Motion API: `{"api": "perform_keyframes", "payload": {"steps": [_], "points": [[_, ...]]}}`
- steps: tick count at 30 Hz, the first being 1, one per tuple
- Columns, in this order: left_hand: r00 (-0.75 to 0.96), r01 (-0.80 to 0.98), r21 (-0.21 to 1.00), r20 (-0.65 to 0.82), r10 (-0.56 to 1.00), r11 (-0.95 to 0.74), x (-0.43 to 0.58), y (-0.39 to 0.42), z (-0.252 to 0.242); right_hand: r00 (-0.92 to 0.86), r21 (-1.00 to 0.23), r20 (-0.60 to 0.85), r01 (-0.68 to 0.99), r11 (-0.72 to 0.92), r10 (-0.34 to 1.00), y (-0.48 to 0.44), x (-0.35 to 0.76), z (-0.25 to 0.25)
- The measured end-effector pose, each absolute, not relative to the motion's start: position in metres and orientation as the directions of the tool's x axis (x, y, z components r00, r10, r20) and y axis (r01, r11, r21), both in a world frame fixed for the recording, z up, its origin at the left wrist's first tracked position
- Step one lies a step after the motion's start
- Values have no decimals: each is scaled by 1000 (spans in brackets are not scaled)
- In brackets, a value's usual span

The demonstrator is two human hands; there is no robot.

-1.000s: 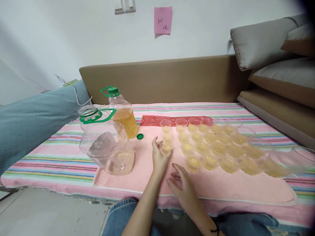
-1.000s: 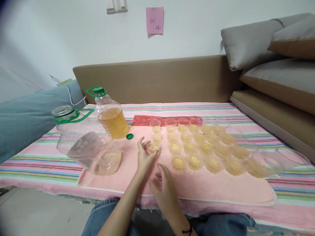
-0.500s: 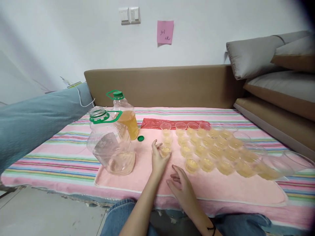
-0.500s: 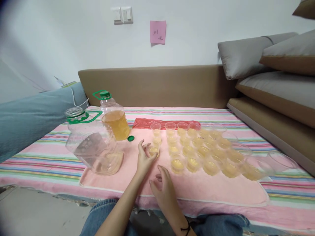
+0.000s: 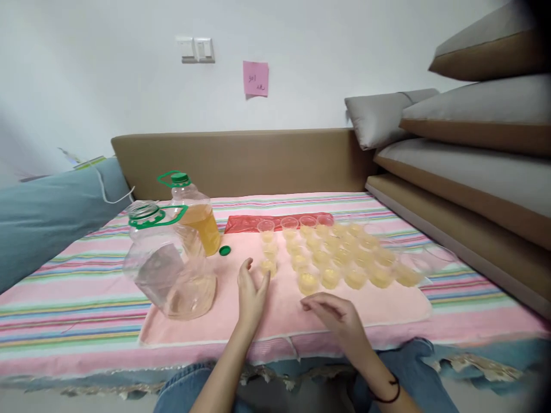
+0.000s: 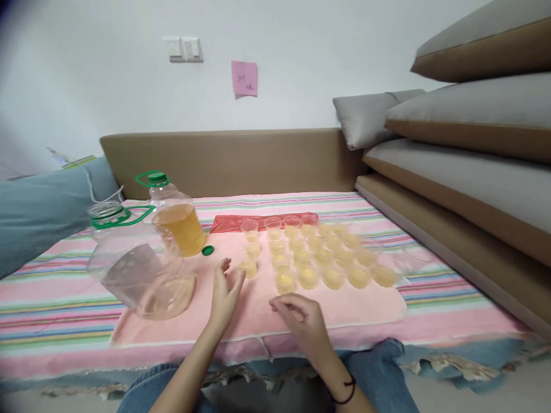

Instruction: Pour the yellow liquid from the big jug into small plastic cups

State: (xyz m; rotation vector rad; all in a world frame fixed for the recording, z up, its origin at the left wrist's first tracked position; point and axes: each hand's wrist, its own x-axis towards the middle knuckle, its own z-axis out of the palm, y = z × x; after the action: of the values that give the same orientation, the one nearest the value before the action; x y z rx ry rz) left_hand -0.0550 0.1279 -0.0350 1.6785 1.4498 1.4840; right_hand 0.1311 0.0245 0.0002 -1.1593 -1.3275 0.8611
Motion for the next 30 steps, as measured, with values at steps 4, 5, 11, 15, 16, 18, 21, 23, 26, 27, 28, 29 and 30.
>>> {"api": "perform_keyframes", "payload": {"steps": [4,5,11,15,16,18,21,23,26,27,28,29,30], "points": [[-90,309,891,375,923,-332,-56,113,-29,578,-918,382,152,365,721,17,215,5],[-49,283,903,351,935,-324,-55,110,-27,699,-910,378,160,382,607,17,241,4],[205,233,936,217,954,-263,-49,102,-20,947,-939,292,258,228,134,34,381,-14],[199,226,947,185,962,-229,-50,106,-25,945,-973,221,198,117,241,53,426,-37],[192,232,947,178,965,-221,-52,108,-26,936,-977,209,188,99,284,58,431,-44],[165,254,944,174,971,-212,-57,110,-26,917,-979,204,187,82,344,67,436,-56],[111,290,931,199,974,-223,-65,110,-23,902,-972,234,214,96,362,78,439,-65],[78,304,924,220,972,-233,-71,109,-22,895,-965,263,234,123,361,84,441,-66],[17,308,924,232,973,-226,-80,107,-21,892,-954,292,248,167,344,89,441,-62],[-3,303,927,232,973,-221,-83,106,-22,897,-951,298,252,178,325,88,441,-59],[-21,294,931,232,972,-216,-86,105,-22,903,-947,308,261,189,299,86,440,-55],[-35,282,936,232,972,-213,-89,104,-23,908,-940,323,276,201,265,83,439,-48],[-44,268,940,232,972,-212,-92,103,-23,910,-931,344,299,210,229,79,436,-40]]}}
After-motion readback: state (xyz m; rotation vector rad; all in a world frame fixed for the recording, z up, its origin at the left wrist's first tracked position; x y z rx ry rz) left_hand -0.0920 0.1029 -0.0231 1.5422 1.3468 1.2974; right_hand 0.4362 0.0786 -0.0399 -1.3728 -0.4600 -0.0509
